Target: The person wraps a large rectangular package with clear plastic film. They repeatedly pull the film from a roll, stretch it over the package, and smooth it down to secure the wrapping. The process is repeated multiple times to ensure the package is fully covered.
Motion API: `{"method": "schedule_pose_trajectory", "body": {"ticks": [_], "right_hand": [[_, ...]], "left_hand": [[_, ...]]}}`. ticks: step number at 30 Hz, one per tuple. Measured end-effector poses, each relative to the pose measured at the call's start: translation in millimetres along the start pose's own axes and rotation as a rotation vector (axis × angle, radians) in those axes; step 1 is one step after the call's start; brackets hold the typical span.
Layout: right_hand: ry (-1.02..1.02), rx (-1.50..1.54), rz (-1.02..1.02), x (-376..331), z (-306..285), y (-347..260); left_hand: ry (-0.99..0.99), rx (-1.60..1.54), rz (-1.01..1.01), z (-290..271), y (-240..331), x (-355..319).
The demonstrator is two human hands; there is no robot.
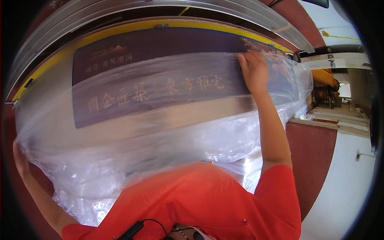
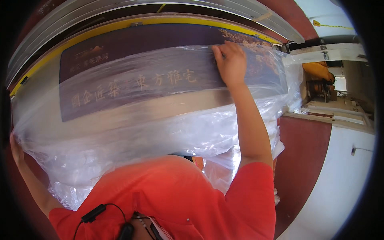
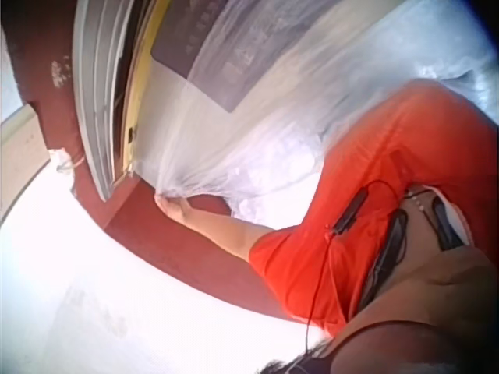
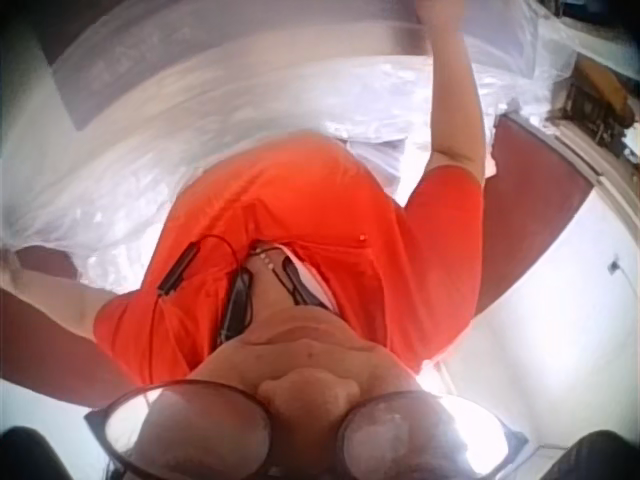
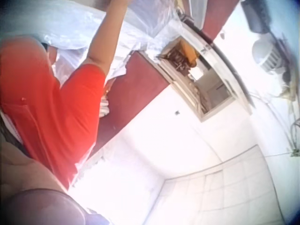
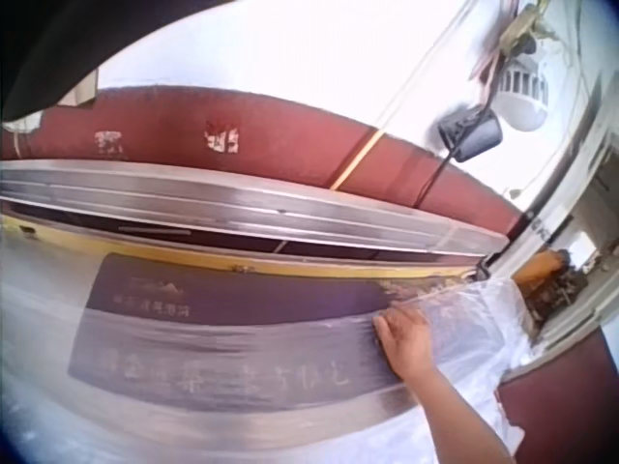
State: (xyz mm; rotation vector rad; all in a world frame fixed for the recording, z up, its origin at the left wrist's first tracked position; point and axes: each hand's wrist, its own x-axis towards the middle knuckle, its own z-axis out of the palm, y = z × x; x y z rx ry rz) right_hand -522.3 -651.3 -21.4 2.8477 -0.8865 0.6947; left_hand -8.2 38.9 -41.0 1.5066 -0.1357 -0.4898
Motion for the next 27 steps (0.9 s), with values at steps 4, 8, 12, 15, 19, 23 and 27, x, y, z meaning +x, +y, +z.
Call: {"method": "schedule_pose_trajectory", "body": {"ticks": [4,8,12,15,19,23,27], "right_hand": [[0.013,0.220,0.210,2.2,13.0,4.0],[0.203,-0.020,-0.235,9.0,1.5,5.0],[-0.072,1.261,0.486,11.7,-33.4,-10.3],[-0.121,0.796,0.569,-3.8,-3.6,40.2],[0.157,0.253,0.422,39.4,24.8,99.5],[0.132,0.317,0.638,85.3,48.2,125.3],[0.273,0.234,0.776,76.1,59.0,110.1]], "left_hand": [[0.046,0.128,0.123,-35.2,31.0,-63.8],[0.135,0.154,0.135,-12.5,39.3,-61.3],[0.550,0.893,0.406,49.8,43.1,-18.8],[0.525,1.016,0.581,24.2,-2.1,76.1],[0.559,0.985,0.461,127.8,-10.8,160.2],[0.768,1.378,0.330,160.0,-18.1,201.9],[0.685,1.192,0.176,199.4,-18.1,179.0]]}}
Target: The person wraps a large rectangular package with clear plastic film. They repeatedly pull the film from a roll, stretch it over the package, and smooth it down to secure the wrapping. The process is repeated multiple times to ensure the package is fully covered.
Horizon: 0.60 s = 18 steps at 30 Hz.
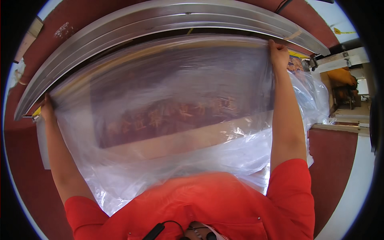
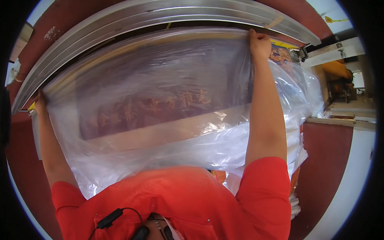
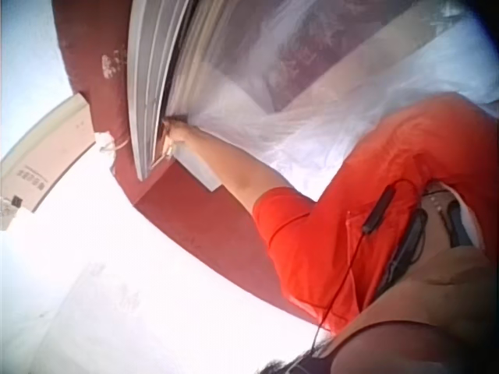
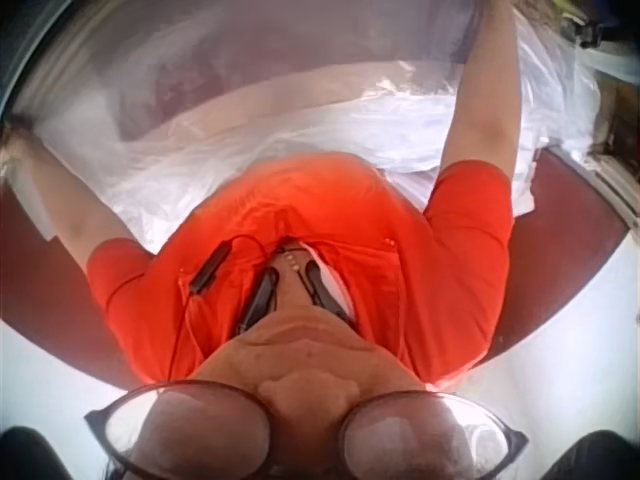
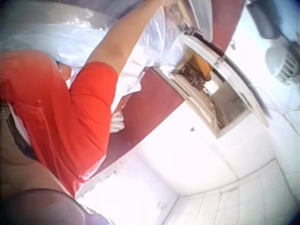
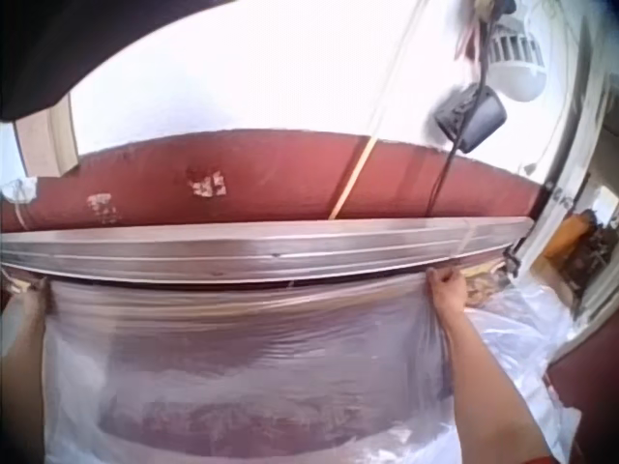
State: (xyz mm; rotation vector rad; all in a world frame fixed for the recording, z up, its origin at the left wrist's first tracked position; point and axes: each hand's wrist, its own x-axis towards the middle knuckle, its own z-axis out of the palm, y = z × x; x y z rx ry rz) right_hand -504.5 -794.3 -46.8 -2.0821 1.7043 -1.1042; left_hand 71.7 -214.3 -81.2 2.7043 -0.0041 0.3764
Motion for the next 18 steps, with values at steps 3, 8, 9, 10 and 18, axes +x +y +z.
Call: {"method": "schedule_pose_trajectory", "body": {"ticks": [3,8,9,10,18], "right_hand": [[0.013,0.026,0.051,-11.7,-2.9,-8.7],[0.041,0.014,0.028,-10.9,2.1,-1.6],[0.052,0.005,0.038,-8.6,-1.0,1.5],[0.057,0.000,0.048,-8.2,-2.3,5.6],[-0.349,0.376,0.257,8.3,-14.9,11.9]], "left_hand": [[-0.091,-0.434,-0.084,18.0,-28.4,16.5],[-0.112,-0.605,-0.314,24.3,-48.1,34.2],[-0.125,-0.588,-0.334,19.0,-25.0,14.4],[-0.140,-0.628,-0.184,8.4,-7.7,-8.4],[-0.258,-0.959,-0.358,-12.8,18.7,-22.4]]}}
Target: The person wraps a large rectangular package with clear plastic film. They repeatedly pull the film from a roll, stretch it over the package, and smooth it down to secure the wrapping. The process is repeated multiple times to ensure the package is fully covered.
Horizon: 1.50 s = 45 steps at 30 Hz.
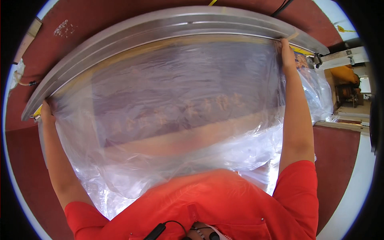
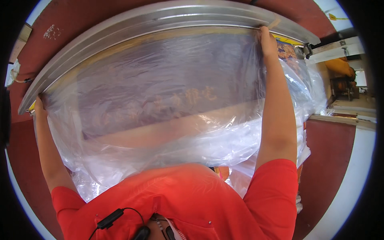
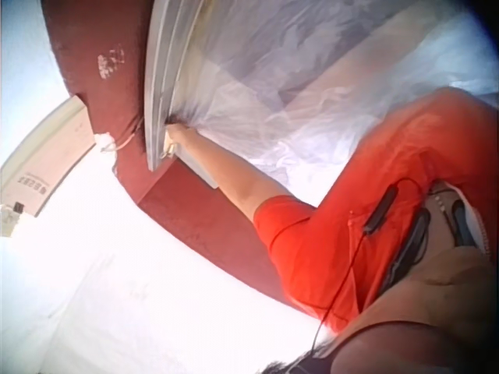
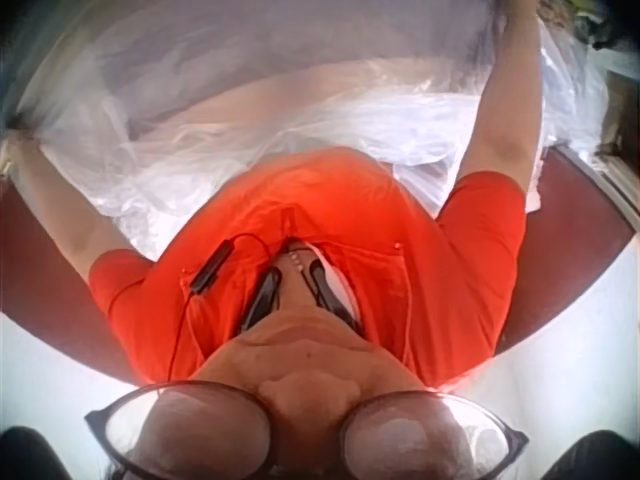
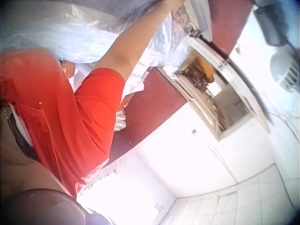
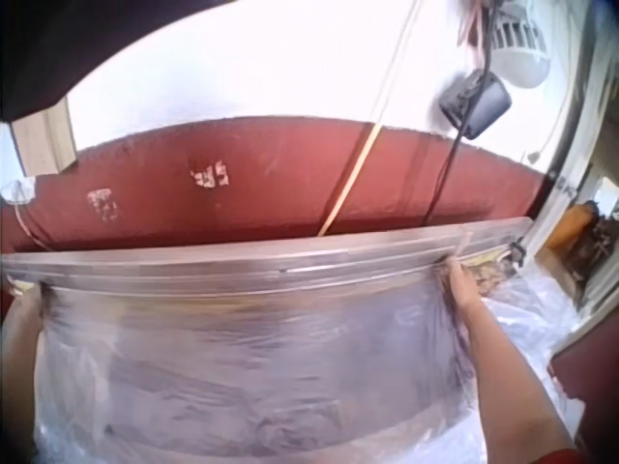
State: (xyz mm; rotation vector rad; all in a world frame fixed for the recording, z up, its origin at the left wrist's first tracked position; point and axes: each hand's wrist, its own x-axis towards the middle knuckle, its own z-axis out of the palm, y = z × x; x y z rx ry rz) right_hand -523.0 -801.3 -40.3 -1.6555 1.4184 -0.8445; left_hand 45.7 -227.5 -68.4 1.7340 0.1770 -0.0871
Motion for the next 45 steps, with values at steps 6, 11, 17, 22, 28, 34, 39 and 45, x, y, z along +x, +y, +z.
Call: {"method": "schedule_pose_trajectory", "body": {"ticks": [6,11,17,22,28,34,39,45], "right_hand": [[-0.268,-0.135,-0.073,-45.2,5.2,-40.8],[-0.565,0.074,-0.094,-123.8,47.5,-69.6],[-0.683,0.240,-0.199,-145.0,75.4,-52.2],[-0.606,0.202,-0.228,-135.2,61.4,-38.9],[-0.065,-0.460,-0.880,-120.2,15.7,-38.0],[-0.394,-0.846,-1.067,-203.5,10.0,-17.7],[-0.399,-0.907,-0.862,-228.2,39.1,-41.5],[-0.323,-0.878,-0.879,-235.0,42.3,-43.2]], "left_hand": [[-0.127,0.064,0.085,-50.3,24.4,24.5],[0.047,0.381,0.059,-250.9,34.1,98.0],[-0.365,1.268,0.938,-71.8,50.1,-17.0],[-1.142,0.744,0.831,241.3,68.8,-342.8],[-1.306,0.352,0.561,239.0,28.3,-409.1],[-0.845,0.782,0.370,18.5,32.8,-213.7],[-0.665,0.887,0.397,-71.5,24.1,-168.6],[-0.224,0.870,0.742,-89.5,-17.1,-179.5]]}}
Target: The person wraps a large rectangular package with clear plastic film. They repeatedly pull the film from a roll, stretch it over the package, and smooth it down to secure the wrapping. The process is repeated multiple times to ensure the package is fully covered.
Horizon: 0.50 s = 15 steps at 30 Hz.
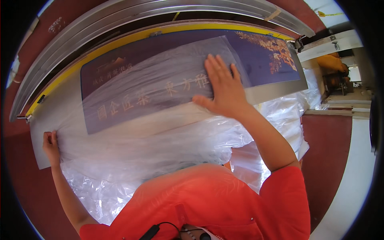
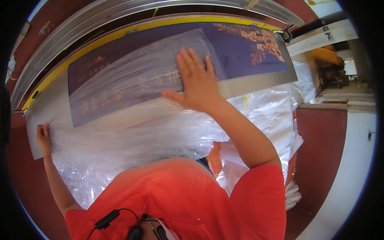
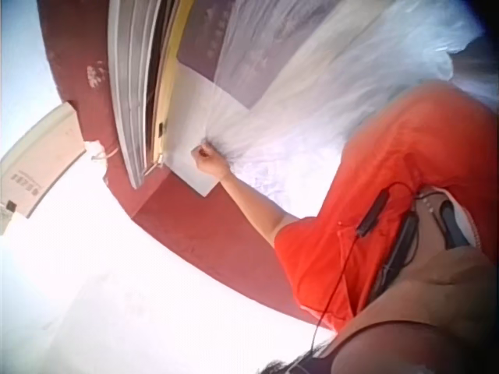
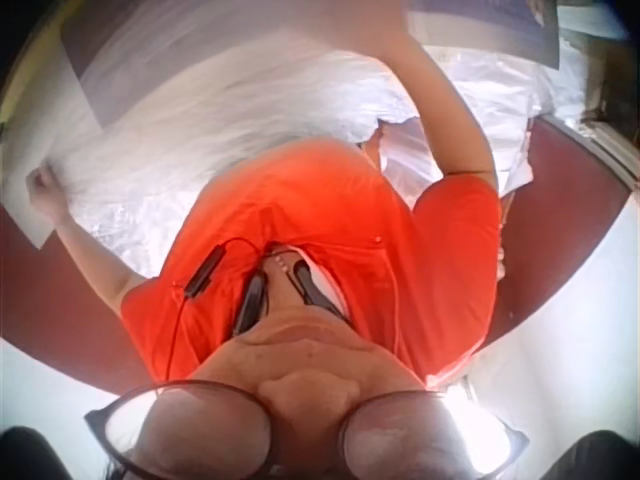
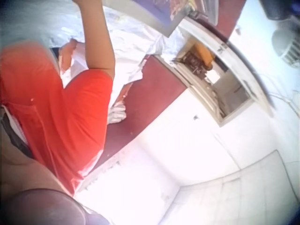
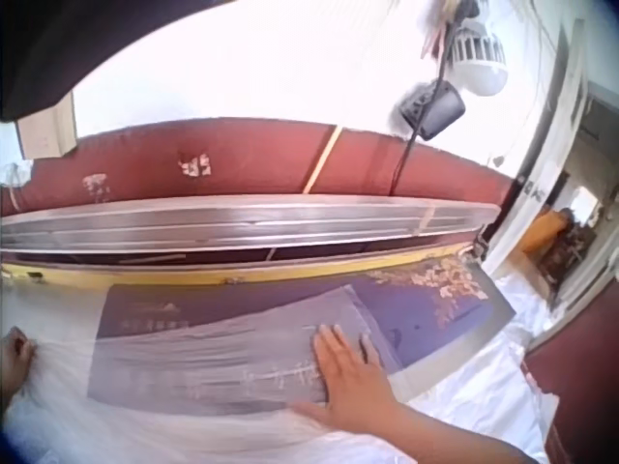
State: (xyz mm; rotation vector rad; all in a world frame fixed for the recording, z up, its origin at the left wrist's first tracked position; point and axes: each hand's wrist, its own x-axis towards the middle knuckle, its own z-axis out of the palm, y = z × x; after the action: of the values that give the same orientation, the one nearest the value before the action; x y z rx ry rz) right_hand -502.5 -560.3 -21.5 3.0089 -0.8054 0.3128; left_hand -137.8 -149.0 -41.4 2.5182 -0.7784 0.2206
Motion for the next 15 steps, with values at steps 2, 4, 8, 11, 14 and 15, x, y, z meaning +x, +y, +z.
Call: {"method": "schedule_pose_trajectory", "body": {"ticks": [2,4,8,11,14,15], "right_hand": [[0.020,-0.011,0.036,3.7,5.0,8.6],[0.075,-0.033,0.075,18.6,9.8,30.8],[0.126,-0.143,0.054,23.9,14.6,36.5],[0.109,-0.143,0.165,47.2,4.5,47.0],[0.107,-0.027,0.445,71.2,5.2,60.8],[0.210,-0.047,0.470,71.7,14.1,62.7]], "left_hand": [[-0.030,0.020,0.000,-2.7,1.6,1.7],[-0.056,-0.016,0.021,-4.2,2.4,3.6],[-0.113,-0.212,-0.075,-21.9,-18.4,-9.3],[-0.176,-0.466,-0.179,-43.9,-28.7,-20.1],[-0.073,-0.588,-0.162,-71.1,-31.1,-31.6],[-0.062,-0.627,-0.197,-74.0,-32.6,-36.7]]}}
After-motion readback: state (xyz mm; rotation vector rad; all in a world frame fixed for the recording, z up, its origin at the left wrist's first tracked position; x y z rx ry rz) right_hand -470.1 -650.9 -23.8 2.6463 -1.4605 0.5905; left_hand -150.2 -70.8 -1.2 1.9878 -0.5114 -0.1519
